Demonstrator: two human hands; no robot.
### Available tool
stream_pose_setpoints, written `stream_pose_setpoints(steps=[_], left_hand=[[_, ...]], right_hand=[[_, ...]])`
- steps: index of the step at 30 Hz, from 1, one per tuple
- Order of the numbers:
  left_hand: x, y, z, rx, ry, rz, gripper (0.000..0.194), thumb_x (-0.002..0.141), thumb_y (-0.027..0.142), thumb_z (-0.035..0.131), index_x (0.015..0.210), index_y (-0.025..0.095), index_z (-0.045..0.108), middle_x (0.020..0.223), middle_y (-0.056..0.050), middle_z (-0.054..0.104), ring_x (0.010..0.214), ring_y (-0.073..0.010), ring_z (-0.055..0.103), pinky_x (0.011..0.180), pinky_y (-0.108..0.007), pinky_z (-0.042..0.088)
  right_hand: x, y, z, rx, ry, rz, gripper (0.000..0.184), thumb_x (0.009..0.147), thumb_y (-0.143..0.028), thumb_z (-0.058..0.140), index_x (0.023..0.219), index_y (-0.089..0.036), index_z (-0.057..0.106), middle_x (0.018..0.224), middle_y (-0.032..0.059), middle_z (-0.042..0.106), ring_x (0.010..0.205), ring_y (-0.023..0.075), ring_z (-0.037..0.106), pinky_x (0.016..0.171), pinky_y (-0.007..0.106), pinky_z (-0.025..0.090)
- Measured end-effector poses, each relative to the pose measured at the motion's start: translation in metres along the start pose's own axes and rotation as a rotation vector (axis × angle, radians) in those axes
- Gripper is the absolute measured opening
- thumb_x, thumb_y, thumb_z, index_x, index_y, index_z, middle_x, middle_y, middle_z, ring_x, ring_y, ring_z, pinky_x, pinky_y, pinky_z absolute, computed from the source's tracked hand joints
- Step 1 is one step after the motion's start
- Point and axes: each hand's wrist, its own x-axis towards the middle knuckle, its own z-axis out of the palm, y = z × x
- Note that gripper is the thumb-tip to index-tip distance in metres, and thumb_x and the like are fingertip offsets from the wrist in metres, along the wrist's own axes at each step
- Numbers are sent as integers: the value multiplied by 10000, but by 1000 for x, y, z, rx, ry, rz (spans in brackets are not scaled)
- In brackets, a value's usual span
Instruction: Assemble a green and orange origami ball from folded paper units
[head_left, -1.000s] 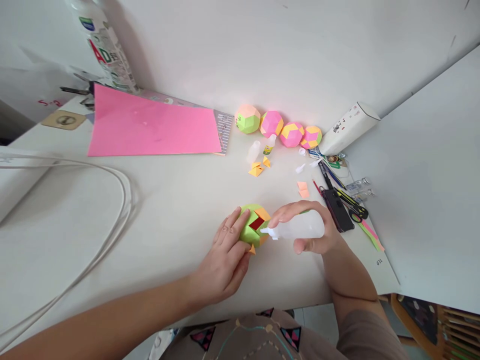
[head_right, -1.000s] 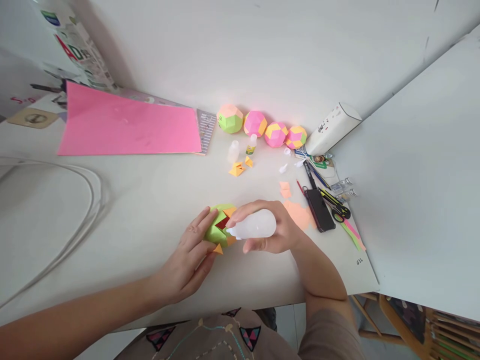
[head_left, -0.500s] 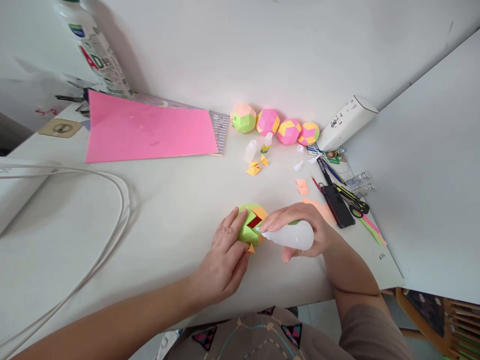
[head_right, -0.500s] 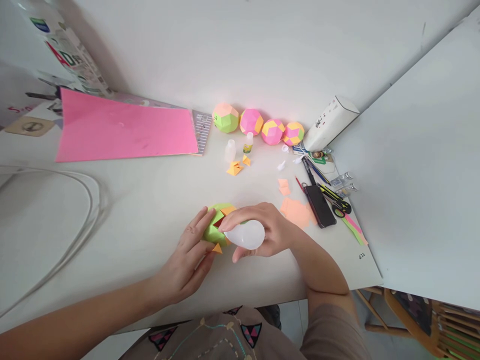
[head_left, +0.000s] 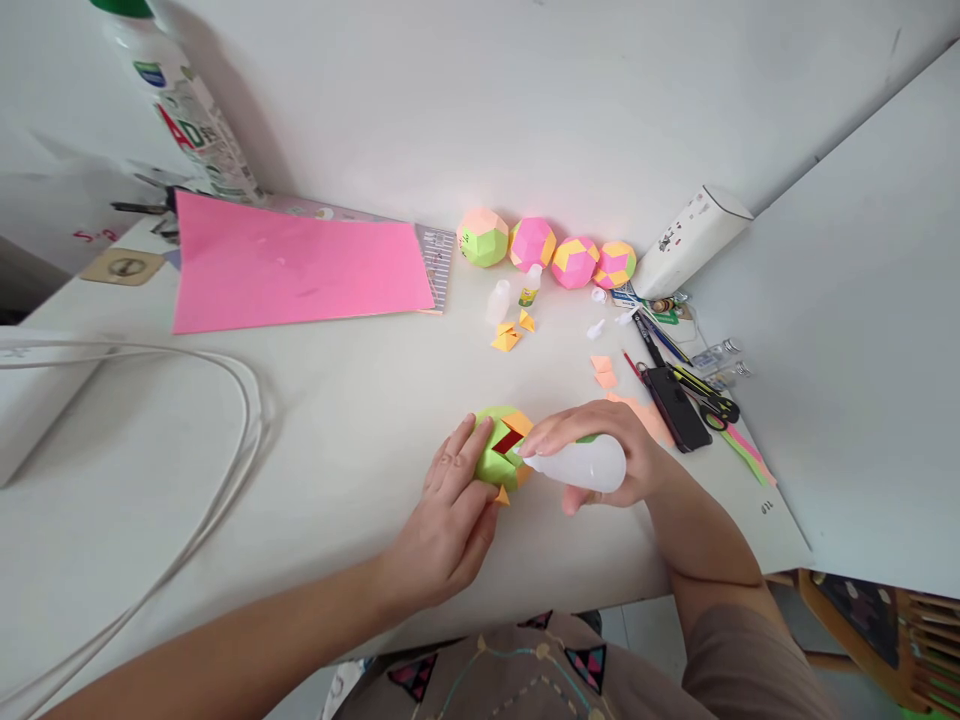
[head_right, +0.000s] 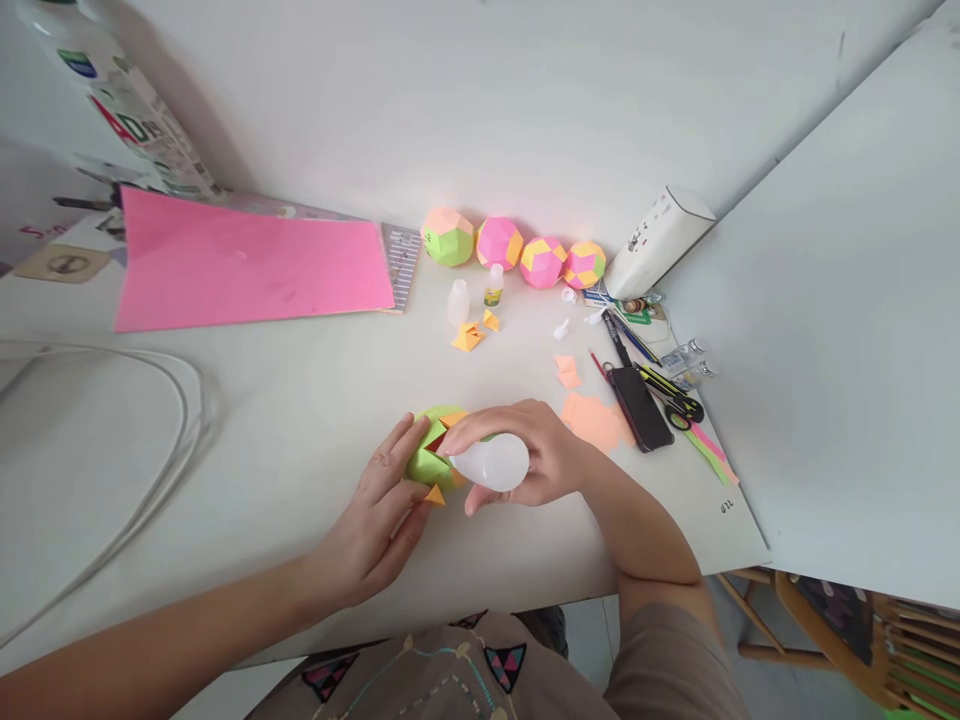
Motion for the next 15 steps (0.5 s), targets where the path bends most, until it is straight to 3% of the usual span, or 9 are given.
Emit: stream_pose_setpoints(steps=[8,15], left_hand=[[0,0,0,-5,17,10,226,867,-1,427,1001,165,501,1609,-149,109,1485,-364,64,1119,-647,267],[-1,0,0,-8,9,-4,211,871,-1,429,984,157,511,1607,-150,109,1483,-374,58,1119,-652,258]], right_hand=[[-1,2,1,-3,-25,-14,452,693,-347,818,1061,-169,624,939,103,735,853,191,724,767,289,581],[0,-1,-1,24,13,30,438,699,-318,818,1055,-151,626,959,130,734,941,218,713,813,322,575]])
